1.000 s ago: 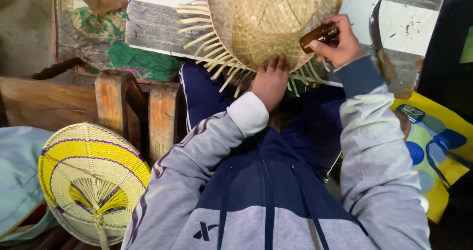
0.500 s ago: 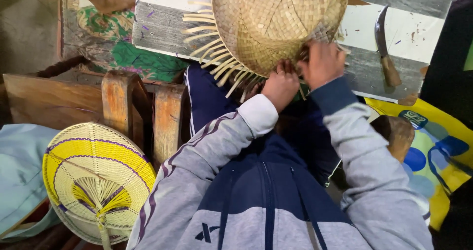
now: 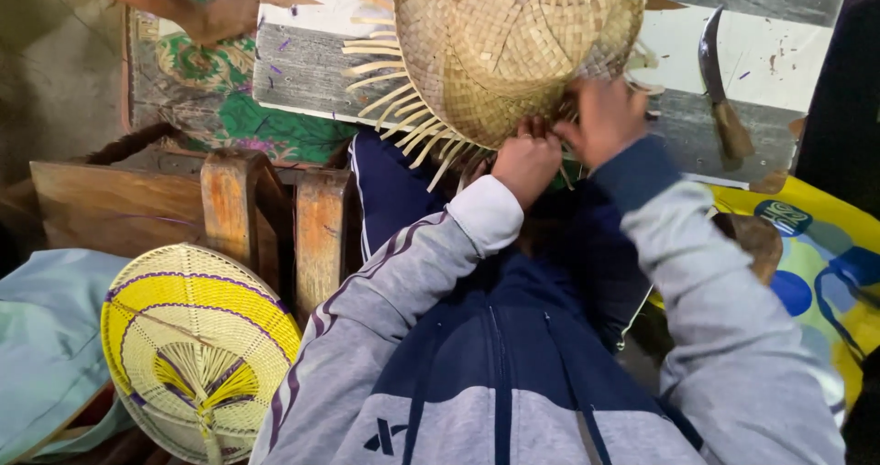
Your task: Finishing a hand-woven straw hat by tucking in loose straw ends around the brim and shaping the crown.
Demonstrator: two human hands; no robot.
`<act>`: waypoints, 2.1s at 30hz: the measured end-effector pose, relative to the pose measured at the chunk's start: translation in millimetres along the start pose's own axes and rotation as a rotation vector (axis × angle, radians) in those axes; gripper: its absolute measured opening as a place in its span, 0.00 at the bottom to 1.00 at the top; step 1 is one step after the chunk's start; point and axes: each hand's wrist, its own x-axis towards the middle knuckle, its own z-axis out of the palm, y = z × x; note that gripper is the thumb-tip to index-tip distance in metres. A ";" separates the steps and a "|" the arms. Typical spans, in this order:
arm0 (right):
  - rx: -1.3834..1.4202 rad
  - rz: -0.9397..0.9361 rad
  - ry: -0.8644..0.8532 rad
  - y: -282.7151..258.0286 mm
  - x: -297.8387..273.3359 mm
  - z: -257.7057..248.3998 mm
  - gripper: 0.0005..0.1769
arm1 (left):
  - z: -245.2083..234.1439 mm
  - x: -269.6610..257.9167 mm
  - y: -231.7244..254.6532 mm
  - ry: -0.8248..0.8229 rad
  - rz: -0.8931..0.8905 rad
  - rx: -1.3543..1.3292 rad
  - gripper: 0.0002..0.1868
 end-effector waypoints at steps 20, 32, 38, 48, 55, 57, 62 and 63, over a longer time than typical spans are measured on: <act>0.026 -0.150 0.365 41.9 -0.1 63.1 0.30 | 2.9 1.1 -1.9 -0.044 0.041 0.017 0.15; -0.049 -0.131 0.496 71.8 55.6 46.4 0.28 | -11.9 -1.7 -0.9 -0.245 0.047 0.053 0.26; 0.081 0.104 0.183 18.3 16.7 26.2 0.31 | -1.0 -3.6 1.2 -0.090 0.017 0.032 0.17; -0.057 -0.164 0.556 58.3 48.0 51.1 0.28 | 1.0 -8.1 0.8 -0.108 0.049 0.056 0.23; 0.024 0.034 0.235 4.1 12.5 25.1 0.18 | -1.9 -5.2 -1.9 -0.056 0.047 0.075 0.16; -0.040 -0.171 0.393 21.6 7.0 52.0 0.30 | 1.1 -11.7 -5.7 -0.045 0.072 0.022 0.20; -0.106 -0.201 0.524 29.9 21.9 57.4 0.29 | -26.2 -9.7 -24.1 -0.027 0.077 -0.053 0.20; -0.058 -0.190 0.500 29.0 20.4 62.7 0.29 | -28.9 -12.0 -22.2 -0.015 0.058 -0.044 0.20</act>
